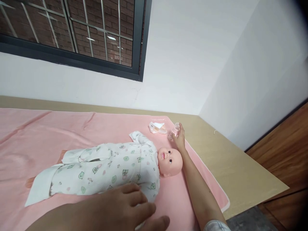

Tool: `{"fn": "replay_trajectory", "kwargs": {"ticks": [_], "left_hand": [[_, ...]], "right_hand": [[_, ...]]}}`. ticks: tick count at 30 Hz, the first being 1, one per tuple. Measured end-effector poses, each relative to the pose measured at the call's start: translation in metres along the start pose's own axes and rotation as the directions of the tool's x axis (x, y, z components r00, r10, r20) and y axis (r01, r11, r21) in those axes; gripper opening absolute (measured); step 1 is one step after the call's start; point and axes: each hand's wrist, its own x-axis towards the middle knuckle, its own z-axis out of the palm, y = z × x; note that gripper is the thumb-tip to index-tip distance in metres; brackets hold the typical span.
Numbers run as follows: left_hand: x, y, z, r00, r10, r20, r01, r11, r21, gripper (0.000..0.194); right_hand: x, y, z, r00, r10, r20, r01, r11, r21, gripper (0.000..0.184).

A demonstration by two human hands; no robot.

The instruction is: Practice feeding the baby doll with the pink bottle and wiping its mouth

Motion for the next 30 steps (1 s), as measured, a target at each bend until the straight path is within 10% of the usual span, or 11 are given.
{"fn": "replay_trajectory", "kwargs": {"ticks": [12, 19, 25, 30], "left_hand": [[0.02, -0.009, -0.036, 0.959, -0.221, 0.177, 0.228, 0.973, -0.022, 0.08], [0.021, -0.026, -0.05, 0.973, -0.222, 0.068, 0.229, 0.965, -0.127, 0.081], [0.043, -0.069, -0.052, 0.966, -0.235, -0.111, 0.216, 0.962, -0.165, 0.054], [0.077, -0.088, -0.035, 0.787, -0.489, -0.377, 0.385, 0.866, -0.319, 0.045]], "right_hand": [[0.003, 0.003, -0.001, 0.993, 0.049, -0.109, -0.044, 0.998, 0.045, 0.062], [0.011, -0.004, -0.005, 0.99, 0.047, -0.134, -0.032, 0.993, 0.113, 0.062], [0.024, -0.069, -0.027, 0.989, 0.03, -0.145, 0.023, 0.936, 0.352, 0.068], [0.005, -0.149, -0.037, 0.995, -0.078, -0.056, 0.096, 0.845, 0.526, 0.068]]}}
